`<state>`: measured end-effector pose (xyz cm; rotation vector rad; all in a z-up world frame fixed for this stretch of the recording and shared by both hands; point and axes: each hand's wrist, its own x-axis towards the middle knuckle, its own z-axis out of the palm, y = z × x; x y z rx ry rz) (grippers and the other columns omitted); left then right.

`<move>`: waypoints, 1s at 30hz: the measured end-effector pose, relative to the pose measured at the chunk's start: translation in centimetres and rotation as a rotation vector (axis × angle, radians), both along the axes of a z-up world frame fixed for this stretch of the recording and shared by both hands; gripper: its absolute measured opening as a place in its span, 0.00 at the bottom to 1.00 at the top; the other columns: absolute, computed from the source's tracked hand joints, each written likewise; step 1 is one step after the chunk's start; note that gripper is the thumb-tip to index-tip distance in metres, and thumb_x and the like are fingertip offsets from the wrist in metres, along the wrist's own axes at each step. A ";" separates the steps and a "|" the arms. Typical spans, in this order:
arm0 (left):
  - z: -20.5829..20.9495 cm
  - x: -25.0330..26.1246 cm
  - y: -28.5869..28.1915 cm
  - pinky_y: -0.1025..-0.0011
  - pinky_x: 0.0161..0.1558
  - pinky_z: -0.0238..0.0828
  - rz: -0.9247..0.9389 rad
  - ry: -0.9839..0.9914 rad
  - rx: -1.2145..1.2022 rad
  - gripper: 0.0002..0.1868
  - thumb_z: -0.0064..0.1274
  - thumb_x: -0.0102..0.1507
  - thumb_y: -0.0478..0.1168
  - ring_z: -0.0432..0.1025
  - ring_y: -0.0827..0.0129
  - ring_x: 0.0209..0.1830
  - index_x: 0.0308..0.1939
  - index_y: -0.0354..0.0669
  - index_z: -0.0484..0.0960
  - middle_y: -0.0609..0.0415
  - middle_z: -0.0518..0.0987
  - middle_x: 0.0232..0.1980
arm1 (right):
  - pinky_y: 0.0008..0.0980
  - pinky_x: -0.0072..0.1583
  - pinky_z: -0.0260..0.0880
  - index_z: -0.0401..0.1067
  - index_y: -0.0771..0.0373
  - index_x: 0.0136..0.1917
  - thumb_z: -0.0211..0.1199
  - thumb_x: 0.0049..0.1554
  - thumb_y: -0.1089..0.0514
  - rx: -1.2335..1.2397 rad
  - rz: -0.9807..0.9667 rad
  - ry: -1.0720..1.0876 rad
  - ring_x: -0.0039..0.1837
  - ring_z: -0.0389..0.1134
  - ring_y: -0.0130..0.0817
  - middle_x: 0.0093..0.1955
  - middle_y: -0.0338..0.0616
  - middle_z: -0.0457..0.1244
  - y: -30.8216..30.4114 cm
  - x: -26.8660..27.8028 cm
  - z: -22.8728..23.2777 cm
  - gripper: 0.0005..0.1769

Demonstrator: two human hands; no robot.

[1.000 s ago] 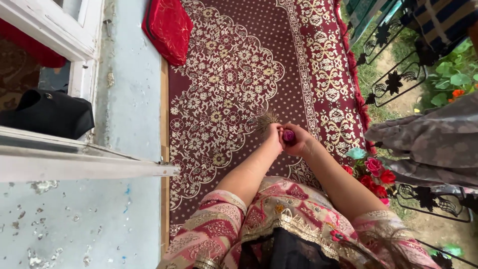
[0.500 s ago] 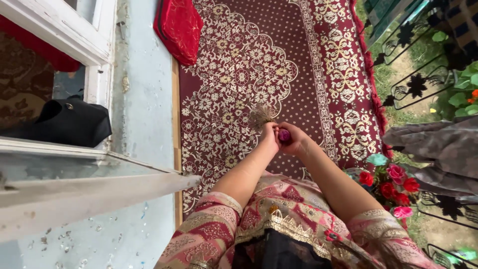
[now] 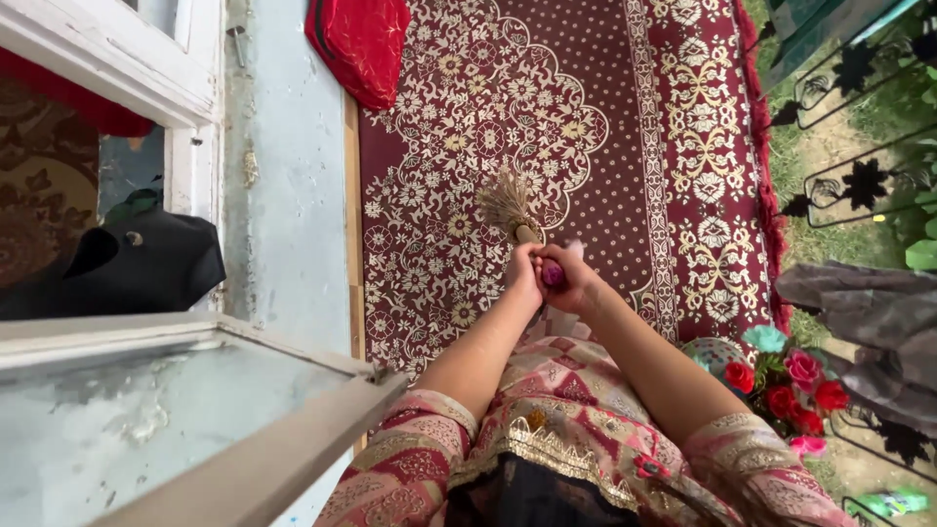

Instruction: Sweeping a balcony floor with a broom.

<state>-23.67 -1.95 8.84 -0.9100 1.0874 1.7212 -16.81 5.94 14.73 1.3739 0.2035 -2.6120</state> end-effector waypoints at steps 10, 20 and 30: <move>-6.7 -6.9 5.4 0.82 0.21 0.62 0.095 0.059 0.013 0.18 0.57 0.57 0.42 0.60 0.78 0.16 0.18 0.55 0.64 0.66 0.67 0.20 | 0.19 0.43 0.77 0.70 0.60 0.44 0.64 0.57 0.60 -0.135 0.000 -0.054 0.39 0.71 0.26 0.38 0.37 0.67 6.2 -8.7 -3.2 0.05; -2.4 -14.6 10.4 0.80 0.20 0.53 0.076 0.081 -0.044 0.15 0.60 0.57 0.45 0.56 0.81 0.16 0.20 0.57 0.69 0.69 0.65 0.20 | 0.23 0.39 0.74 0.69 0.58 0.44 0.63 0.59 0.57 -0.030 0.160 0.052 0.37 0.68 0.25 0.36 0.34 0.65 12.1 -16.2 -3.0 0.06; -7.9 -27.6 21.3 0.65 0.37 0.76 -0.091 -0.068 -0.033 0.12 0.57 0.54 0.47 0.74 0.62 0.31 0.35 0.45 0.78 0.52 0.78 0.34 | 0.29 0.43 0.76 0.69 0.52 0.48 0.67 0.53 0.48 0.089 0.087 -0.118 0.40 0.70 0.32 0.41 0.38 0.66 20.8 -27.8 -5.7 0.13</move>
